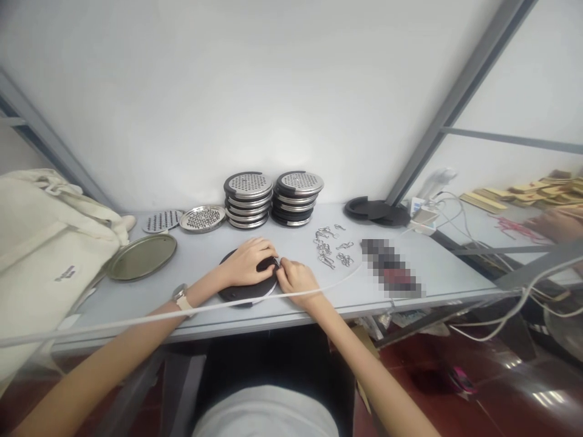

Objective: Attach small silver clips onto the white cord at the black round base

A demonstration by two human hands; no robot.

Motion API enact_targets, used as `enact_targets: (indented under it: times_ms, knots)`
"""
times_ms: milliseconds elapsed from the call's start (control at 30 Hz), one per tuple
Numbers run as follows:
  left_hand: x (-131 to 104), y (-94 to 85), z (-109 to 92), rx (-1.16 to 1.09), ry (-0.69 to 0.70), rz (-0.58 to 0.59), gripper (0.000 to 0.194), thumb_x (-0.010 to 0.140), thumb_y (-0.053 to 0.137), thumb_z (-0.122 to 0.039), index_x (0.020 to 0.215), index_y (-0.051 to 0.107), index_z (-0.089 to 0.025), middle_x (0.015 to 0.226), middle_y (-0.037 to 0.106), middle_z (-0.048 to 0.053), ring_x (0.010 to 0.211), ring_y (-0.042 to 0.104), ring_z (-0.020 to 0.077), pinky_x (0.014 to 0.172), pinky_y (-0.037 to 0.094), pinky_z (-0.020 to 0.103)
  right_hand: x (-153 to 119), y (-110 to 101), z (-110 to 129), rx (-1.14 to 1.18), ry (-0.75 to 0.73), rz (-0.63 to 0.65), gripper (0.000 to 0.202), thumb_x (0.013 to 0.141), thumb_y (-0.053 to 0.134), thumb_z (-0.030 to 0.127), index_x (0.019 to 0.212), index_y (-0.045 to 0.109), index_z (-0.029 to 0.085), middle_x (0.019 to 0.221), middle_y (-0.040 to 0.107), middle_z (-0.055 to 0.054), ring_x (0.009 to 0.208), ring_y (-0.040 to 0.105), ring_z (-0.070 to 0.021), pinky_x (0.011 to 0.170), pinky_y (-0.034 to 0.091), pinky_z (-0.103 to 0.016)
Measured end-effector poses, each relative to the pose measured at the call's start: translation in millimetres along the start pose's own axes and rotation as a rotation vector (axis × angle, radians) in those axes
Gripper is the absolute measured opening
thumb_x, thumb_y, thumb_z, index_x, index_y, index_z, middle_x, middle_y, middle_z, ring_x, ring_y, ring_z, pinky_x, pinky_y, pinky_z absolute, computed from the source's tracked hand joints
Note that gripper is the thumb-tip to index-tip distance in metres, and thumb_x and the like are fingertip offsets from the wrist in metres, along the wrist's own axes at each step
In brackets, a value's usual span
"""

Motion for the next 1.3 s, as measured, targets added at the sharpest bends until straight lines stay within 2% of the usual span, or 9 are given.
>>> enact_targets:
  times_ms: [167,433,600,900,1000,1100,1300]
  knots:
    - [0.3,1.1,2.4,-0.004,-0.010,0.011,0.016,0.083,0.051,-0.026,0.093,0.059,-0.016,0.092,0.057,0.007,0.090,0.051,0.0215,0.084,0.040,0.036,0.5,0.8,-0.1,-0.006,0.001,0.002,0.021,0.092,0.032,0.022,0.084,0.050,0.018,0.070,0.062,-0.003,0.061,0.055,-0.0145,0.058,0.028,-0.024]
    - [-0.9,2.7,1.7,-0.064,0.032,0.051,0.019,0.085,0.050,-0.022,0.101,0.057,-0.014,0.100,0.062,0.008,0.098,0.052,0.0211,0.091,0.037,0.035,-1.5,-1.2,1.5,0.003,-0.058,0.012,0.025,0.094,0.028,0.021,0.088,0.052,0.016,0.074,0.062,-0.005,0.066,0.056,-0.0151,0.062,0.032,-0.024]
    - [-1.2,3.4,1.7,-0.074,0.023,0.096,0.017,0.086,0.049,-0.024,0.097,0.059,-0.016,0.091,0.064,0.007,0.089,0.056,0.0206,0.087,0.038,0.035,-0.4,-2.5,1.2,0.020,-0.038,0.013,0.025,0.093,0.031,0.021,0.080,0.052,0.017,0.072,0.062,-0.005,0.066,0.056,-0.0148,0.062,0.031,-0.024]
    - [-2.6,2.7,1.4,-0.079,0.037,0.109,0.019,0.084,0.051,-0.023,0.100,0.057,-0.016,0.094,0.065,0.005,0.091,0.058,0.0199,0.088,0.038,0.034,-2.0,-6.3,5.1,0.045,-0.031,-0.027,0.025,0.090,0.039,0.027,0.072,0.054,0.018,0.069,0.062,-0.003,0.060,0.053,-0.0132,0.059,0.029,-0.023]
    - [-3.2,1.0,0.6,-0.091,0.049,0.086,0.028,0.084,0.050,-0.022,0.111,0.053,-0.016,0.107,0.062,0.007,0.099,0.056,0.0216,0.092,0.037,0.036,-2.2,-6.6,5.2,0.033,-0.032,-0.018,0.026,0.090,0.038,0.027,0.071,0.053,0.018,0.068,0.062,-0.004,0.060,0.054,-0.0134,0.058,0.029,-0.024]
    - [-3.4,-2.5,-1.9,-0.124,0.081,0.044,0.044,0.084,0.049,-0.018,0.127,0.040,-0.016,0.123,0.055,0.009,0.110,0.051,0.0218,0.096,0.036,0.035,-2.2,-6.3,4.6,0.031,-0.032,-0.009,0.026,0.090,0.037,0.025,0.071,0.053,0.018,0.067,0.062,-0.004,0.060,0.054,-0.0136,0.058,0.029,-0.024]
    - [-3.2,-3.0,-3.6,-0.146,0.084,0.076,0.042,0.084,0.049,-0.017,0.126,0.041,-0.017,0.108,0.060,0.007,0.100,0.055,0.0216,0.092,0.038,0.036,-2.1,-5.0,3.6,0.039,-0.042,-0.037,0.025,0.090,0.037,0.024,0.073,0.054,0.017,0.069,0.062,-0.004,0.063,0.055,-0.0144,0.060,0.031,-0.024]
Point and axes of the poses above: each hand's wrist, its own x-axis towards the middle knuckle, its own y-axis out of the palm, z = x × y, the point moved 6 cm from there along x, towards the middle knuckle
